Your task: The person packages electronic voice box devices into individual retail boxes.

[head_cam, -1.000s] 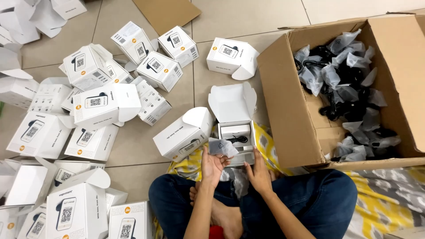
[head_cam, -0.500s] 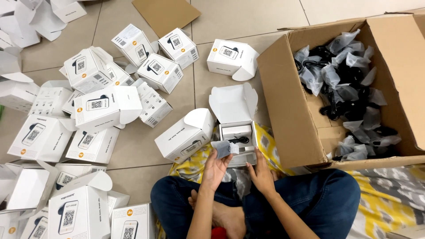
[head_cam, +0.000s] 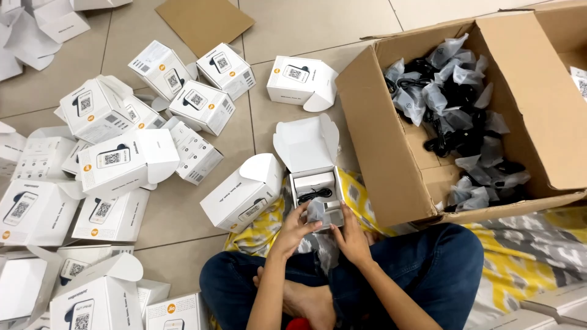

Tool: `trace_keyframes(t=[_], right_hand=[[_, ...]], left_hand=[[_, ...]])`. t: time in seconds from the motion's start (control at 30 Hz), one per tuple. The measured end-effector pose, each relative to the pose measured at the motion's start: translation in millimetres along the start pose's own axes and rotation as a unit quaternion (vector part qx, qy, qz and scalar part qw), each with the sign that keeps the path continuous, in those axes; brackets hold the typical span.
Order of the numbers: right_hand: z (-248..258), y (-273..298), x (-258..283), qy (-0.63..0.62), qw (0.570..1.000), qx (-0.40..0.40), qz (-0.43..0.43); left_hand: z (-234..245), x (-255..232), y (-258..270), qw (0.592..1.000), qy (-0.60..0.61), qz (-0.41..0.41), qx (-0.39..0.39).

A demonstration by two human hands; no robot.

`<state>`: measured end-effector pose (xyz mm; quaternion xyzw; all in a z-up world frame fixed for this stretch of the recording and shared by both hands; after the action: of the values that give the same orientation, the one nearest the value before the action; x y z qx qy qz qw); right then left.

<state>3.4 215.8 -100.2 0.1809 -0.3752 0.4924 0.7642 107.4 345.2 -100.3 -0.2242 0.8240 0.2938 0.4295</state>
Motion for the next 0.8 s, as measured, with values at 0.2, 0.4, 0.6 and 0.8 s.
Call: trace_keyframes(t=[0.2,0.4,0.6,0.8], right_hand=[[3.3,-0.3,4.5,-0.011,1.0,0.005,-0.007],[5.1,-0.5,7.1,0.012,0.999,0.023,-0.035],[3.1,-0.1,7.0,0.014,0.998,0.034,-0.059],[1.9,0.6,7.3,0.039,0.999,-0.004,0.001]], left_hand=[[-29.0,-58.0,-34.1,0.816,-0.543,-0.175,-0.093],[-10.9,-28.9,-67.7,0.687,-0.714,-0.079,-0.107],[-6.8,-27.0,-70.3,0.713,-0.672,-0.151,-0.128],[-15.2,-37.1,-66.8,0.719,-0.661,-0.178,-0.12]])
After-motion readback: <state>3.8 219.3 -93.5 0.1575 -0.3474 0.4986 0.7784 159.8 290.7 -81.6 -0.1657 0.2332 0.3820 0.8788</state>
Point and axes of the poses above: each hand's wrist, its own y-axis away from the middle knuckle, its own z-axis out of the back of the hand, x = y × z, the point moved 10 cm from there along -y, towards the middle knuckle, and after that the axes turned 1 degree about y, right-handed, at the moved point
